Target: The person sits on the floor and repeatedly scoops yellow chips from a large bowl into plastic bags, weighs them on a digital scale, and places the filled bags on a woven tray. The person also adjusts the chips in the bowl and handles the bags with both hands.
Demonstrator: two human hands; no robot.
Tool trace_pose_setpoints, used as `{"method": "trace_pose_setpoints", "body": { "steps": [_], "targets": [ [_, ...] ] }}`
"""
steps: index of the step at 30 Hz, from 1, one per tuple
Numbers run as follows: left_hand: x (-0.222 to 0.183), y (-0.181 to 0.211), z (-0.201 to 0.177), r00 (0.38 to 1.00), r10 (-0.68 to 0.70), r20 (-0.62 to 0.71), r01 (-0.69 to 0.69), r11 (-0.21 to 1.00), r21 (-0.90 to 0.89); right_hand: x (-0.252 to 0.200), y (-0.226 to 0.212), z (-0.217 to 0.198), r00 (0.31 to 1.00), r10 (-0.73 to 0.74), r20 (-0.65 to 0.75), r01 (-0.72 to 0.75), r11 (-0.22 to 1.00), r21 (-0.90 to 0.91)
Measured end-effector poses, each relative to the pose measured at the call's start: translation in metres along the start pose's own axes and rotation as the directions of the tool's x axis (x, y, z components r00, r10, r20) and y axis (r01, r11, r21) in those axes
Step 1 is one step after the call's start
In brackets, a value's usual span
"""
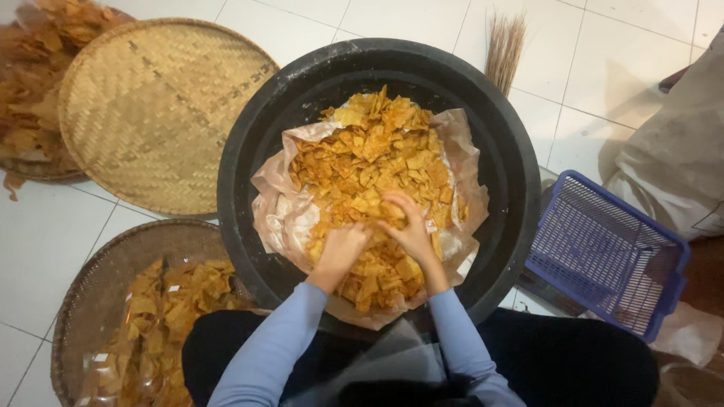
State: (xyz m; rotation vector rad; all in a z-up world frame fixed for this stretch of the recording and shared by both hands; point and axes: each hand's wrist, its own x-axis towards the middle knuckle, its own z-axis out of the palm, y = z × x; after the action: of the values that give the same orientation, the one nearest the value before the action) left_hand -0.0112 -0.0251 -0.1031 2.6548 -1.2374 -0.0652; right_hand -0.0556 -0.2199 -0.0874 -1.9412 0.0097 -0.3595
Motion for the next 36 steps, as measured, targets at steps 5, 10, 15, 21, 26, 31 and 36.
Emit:
{"method": "trace_pose_setpoints", "body": {
  "steps": [5,10,15,21,26,31,36],
  "targets": [
    [0.000,-0.002,-0.001,0.998,-0.028,-0.055,0.028,1.000,-0.009,0.007,-0.022,-0.020,0.974,-0.002,0.225,0.007,1.000,-0.021],
    [0.000,0.001,0.006,0.996,-0.021,-0.081,0.021,1.000,-0.008,0.006,-0.018,-0.023,0.980,0.016,0.201,-0.026,0.998,0.049],
    [0.004,-0.002,0.012,0.996,-0.085,0.005,0.085,0.996,-0.031,-0.002,0.046,-0.014,0.989,0.112,-0.099,-0.093,0.978,0.185],
    [-0.002,-0.003,-0.002,0.998,-0.064,0.015,0.065,0.996,-0.069,-0.015,0.162,0.000,0.914,0.335,-0.227,-0.345,0.939,-0.005],
    [-0.012,-0.007,-0.022,0.995,-0.062,-0.081,0.052,0.992,-0.117,-0.070,0.176,0.049,0.644,0.713,0.277,-0.487,0.662,-0.570],
    [-0.008,-0.007,-0.024,0.991,-0.061,-0.119,0.050,0.994,-0.096,-0.096,0.152,0.090,0.566,0.560,0.605,-0.460,0.824,-0.331],
    [-0.002,-0.005,-0.004,0.990,-0.046,-0.132,0.042,0.999,-0.030,-0.108,0.135,0.102,0.616,0.360,0.700,0.139,0.826,-0.547]
  ]
}}
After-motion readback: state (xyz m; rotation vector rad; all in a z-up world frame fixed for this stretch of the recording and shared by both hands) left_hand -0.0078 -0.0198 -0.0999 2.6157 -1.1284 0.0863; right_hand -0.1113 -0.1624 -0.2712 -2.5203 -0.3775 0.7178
